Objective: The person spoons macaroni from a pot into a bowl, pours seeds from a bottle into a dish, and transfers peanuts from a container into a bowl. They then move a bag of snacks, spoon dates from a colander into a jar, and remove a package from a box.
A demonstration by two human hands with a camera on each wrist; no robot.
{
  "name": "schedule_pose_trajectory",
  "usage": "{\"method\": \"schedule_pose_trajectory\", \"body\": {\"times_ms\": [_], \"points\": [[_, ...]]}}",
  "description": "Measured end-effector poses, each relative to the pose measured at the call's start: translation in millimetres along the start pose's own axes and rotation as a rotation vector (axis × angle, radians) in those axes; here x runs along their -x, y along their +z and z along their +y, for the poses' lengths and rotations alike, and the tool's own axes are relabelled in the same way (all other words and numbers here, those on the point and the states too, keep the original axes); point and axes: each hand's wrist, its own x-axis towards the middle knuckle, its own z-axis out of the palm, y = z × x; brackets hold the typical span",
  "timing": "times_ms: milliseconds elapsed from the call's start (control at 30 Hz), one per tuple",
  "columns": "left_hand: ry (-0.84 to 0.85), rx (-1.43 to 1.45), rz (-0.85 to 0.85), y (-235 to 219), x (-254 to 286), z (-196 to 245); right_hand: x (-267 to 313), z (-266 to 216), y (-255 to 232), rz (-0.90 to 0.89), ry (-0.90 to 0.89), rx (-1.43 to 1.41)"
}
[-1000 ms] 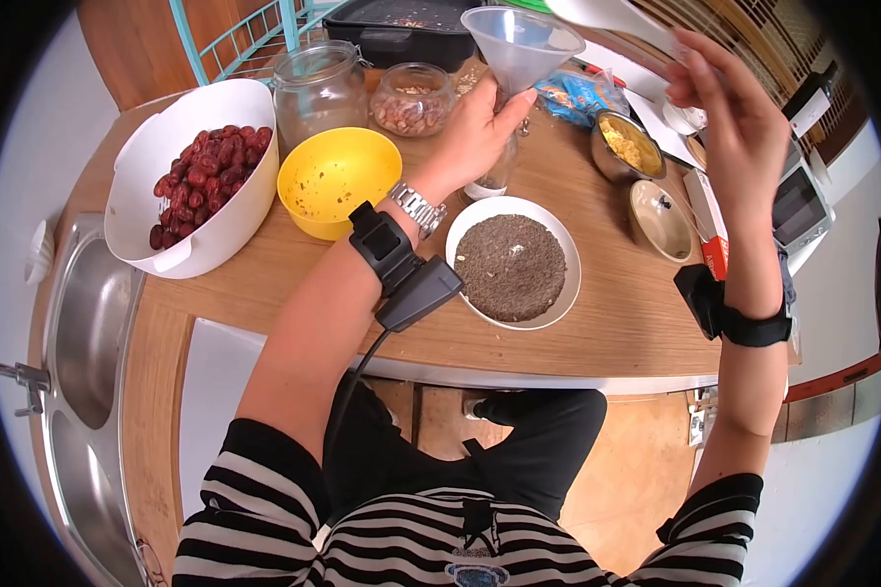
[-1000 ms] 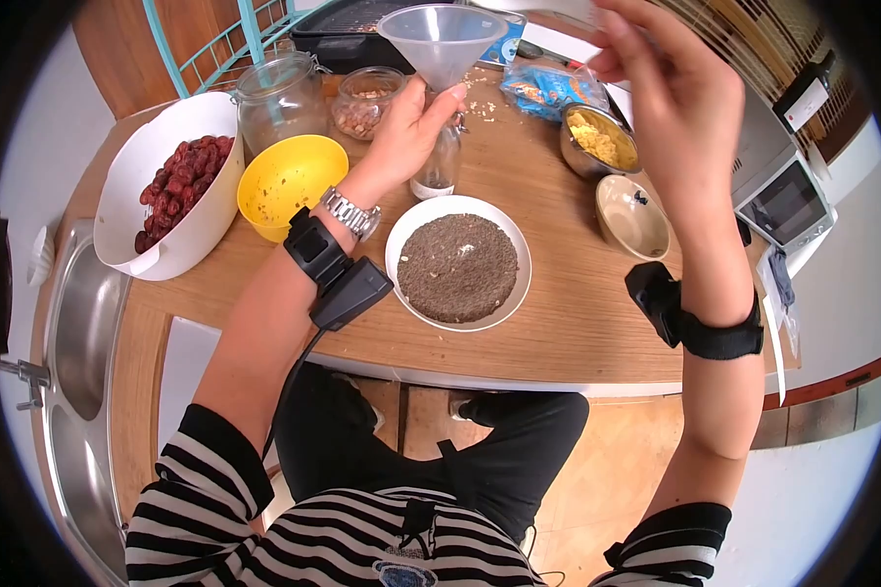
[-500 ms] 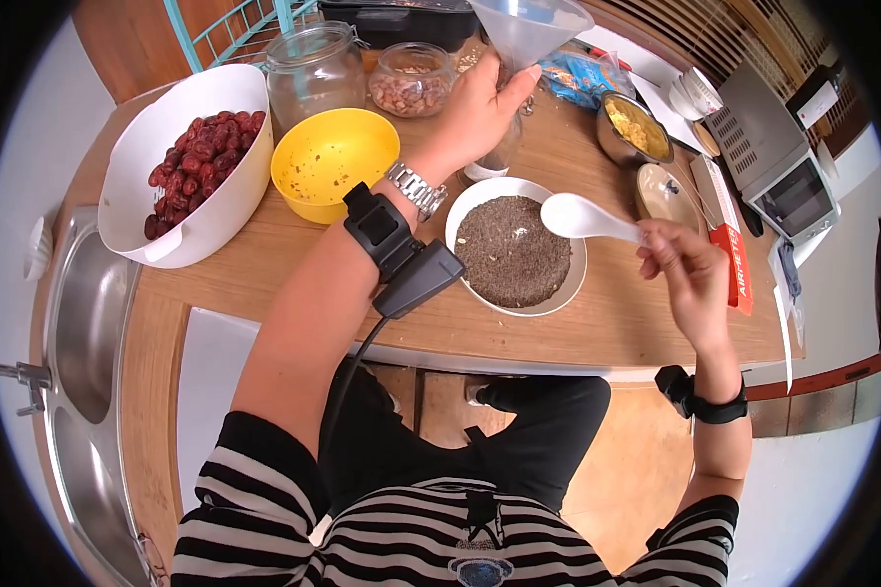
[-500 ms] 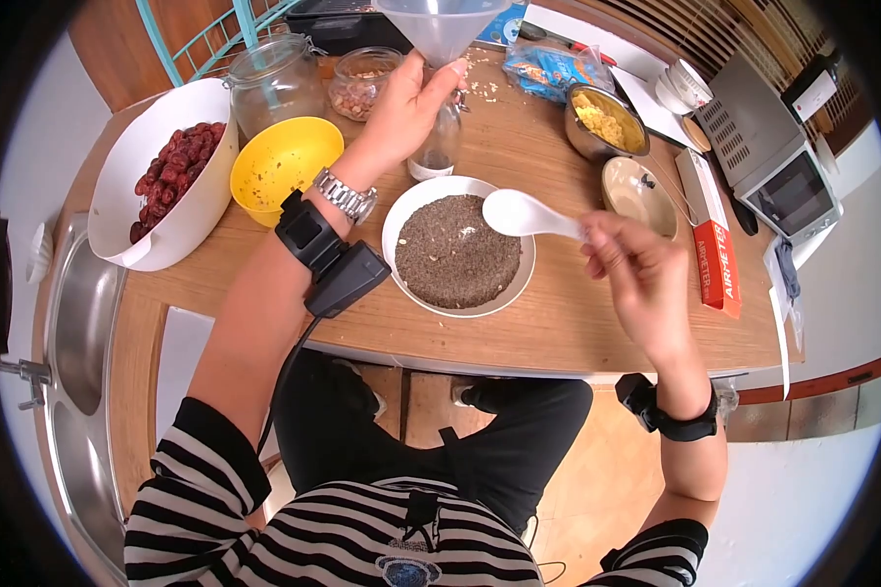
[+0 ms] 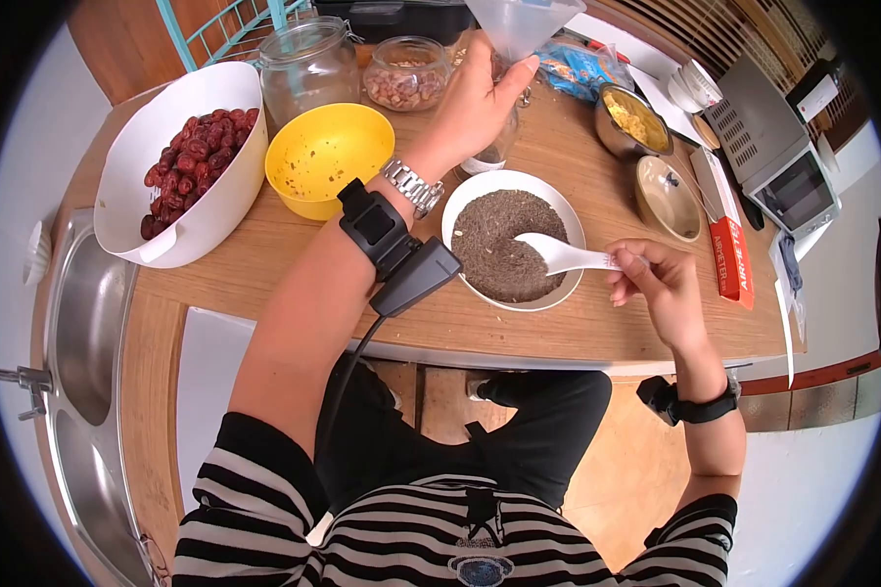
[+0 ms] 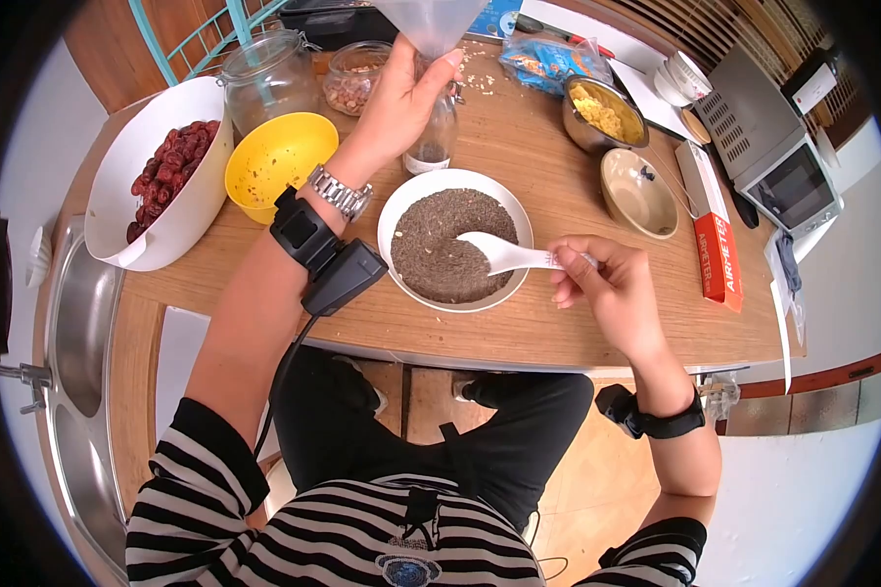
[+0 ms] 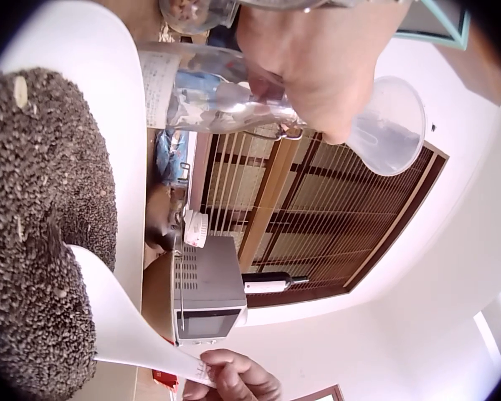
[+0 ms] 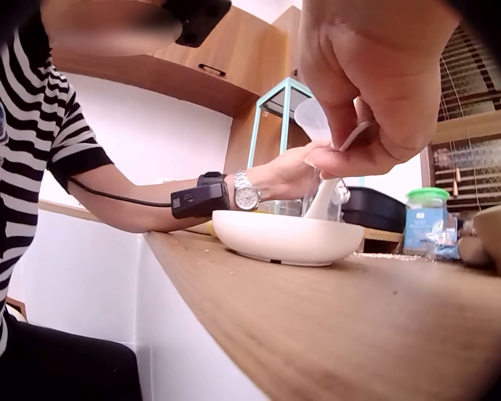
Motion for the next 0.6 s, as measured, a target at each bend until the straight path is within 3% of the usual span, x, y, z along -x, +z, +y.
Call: {"method": "schedule_pose_trajectory", "body": {"times_ms": [100,233,600], "points": [[0.000,0.007,0.016,2,1,-1,-2,9,1,-0.015,0.109,-0.196],[0.004,-0.017,-0.026,0,0,1,-2,13,-4,-0.018,0.125,-0.310],[-0.059,-0.086,-0.066,-3,2,7,-6,-27,-31,0.061,-0.018,-0.433]]}}
